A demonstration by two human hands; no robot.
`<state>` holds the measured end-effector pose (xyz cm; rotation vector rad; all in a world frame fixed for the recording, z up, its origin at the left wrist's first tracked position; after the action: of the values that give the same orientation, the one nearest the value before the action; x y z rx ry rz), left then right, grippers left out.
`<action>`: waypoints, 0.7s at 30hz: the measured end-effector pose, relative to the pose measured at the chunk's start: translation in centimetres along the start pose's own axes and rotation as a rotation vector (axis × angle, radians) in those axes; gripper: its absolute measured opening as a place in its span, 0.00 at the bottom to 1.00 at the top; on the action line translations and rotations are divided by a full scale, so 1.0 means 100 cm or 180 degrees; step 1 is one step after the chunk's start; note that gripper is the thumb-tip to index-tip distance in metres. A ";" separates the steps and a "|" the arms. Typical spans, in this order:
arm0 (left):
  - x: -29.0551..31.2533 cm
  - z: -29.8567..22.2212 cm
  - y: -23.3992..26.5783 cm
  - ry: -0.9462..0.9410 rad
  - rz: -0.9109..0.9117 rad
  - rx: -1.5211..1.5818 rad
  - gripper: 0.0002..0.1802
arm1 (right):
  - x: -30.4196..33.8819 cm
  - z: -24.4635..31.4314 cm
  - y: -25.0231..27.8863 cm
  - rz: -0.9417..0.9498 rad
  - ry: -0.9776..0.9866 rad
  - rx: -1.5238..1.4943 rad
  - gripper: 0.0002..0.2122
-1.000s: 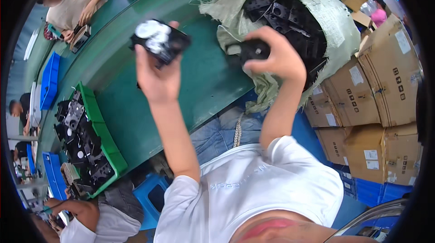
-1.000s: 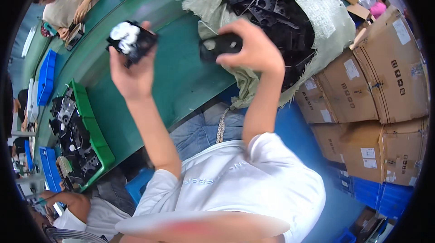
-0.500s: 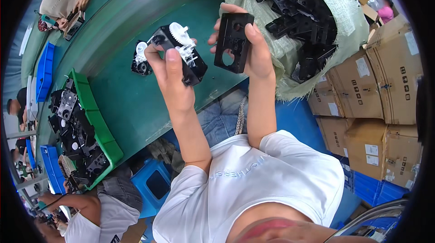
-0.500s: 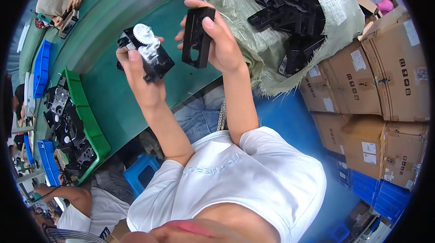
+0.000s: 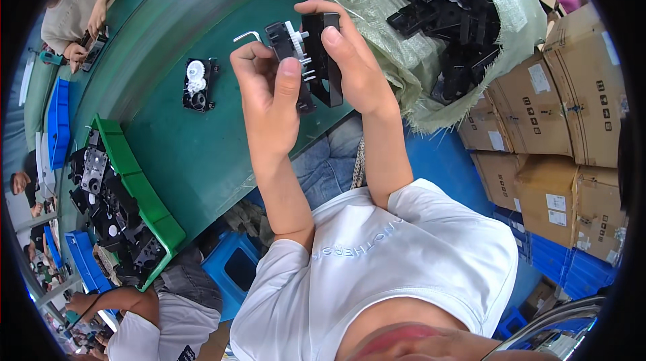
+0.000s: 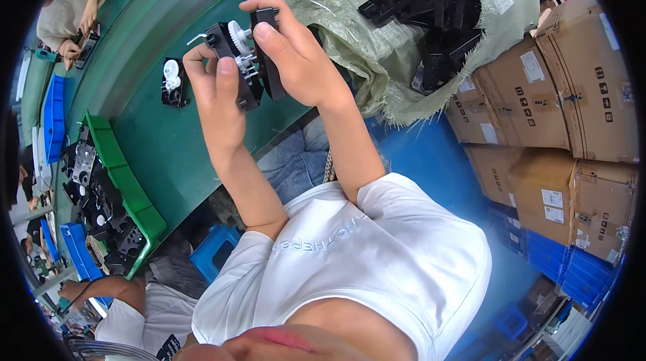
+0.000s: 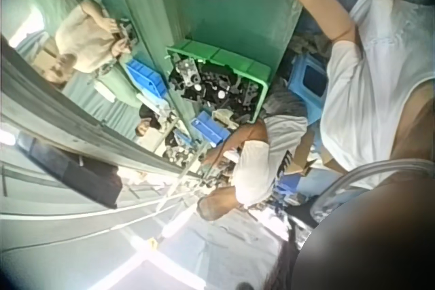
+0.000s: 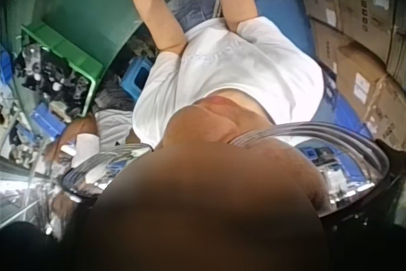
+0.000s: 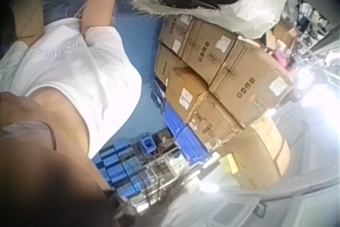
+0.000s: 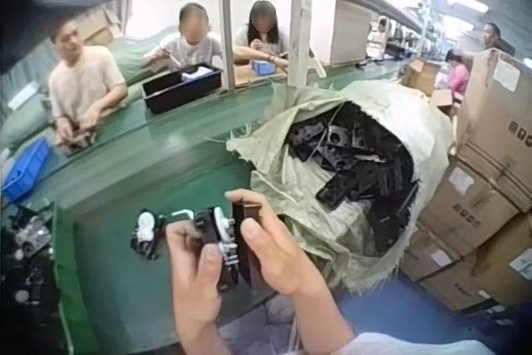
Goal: Assembling small mechanical components at a factory workstation.
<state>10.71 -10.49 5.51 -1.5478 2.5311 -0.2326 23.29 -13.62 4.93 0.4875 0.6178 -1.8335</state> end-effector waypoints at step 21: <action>-0.004 0.007 -0.004 -0.0133 -0.0542 -0.1265 0.17 | -0.005 -0.018 0.001 -0.0155 -0.0260 -0.0089 0.23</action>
<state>11.42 -10.36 4.91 -1.8839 2.5223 0.2996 23.67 -12.14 3.84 0.3800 0.6035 -1.8788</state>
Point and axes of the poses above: each hand's wrist, its own x-axis away from the middle knuckle, its own y-axis out of the back of the hand, z = x × y, the point moved 1 cm from there along -x, towards the middle knuckle, and after that the axes turned 13 degrees about y, right-handed, at the moved point
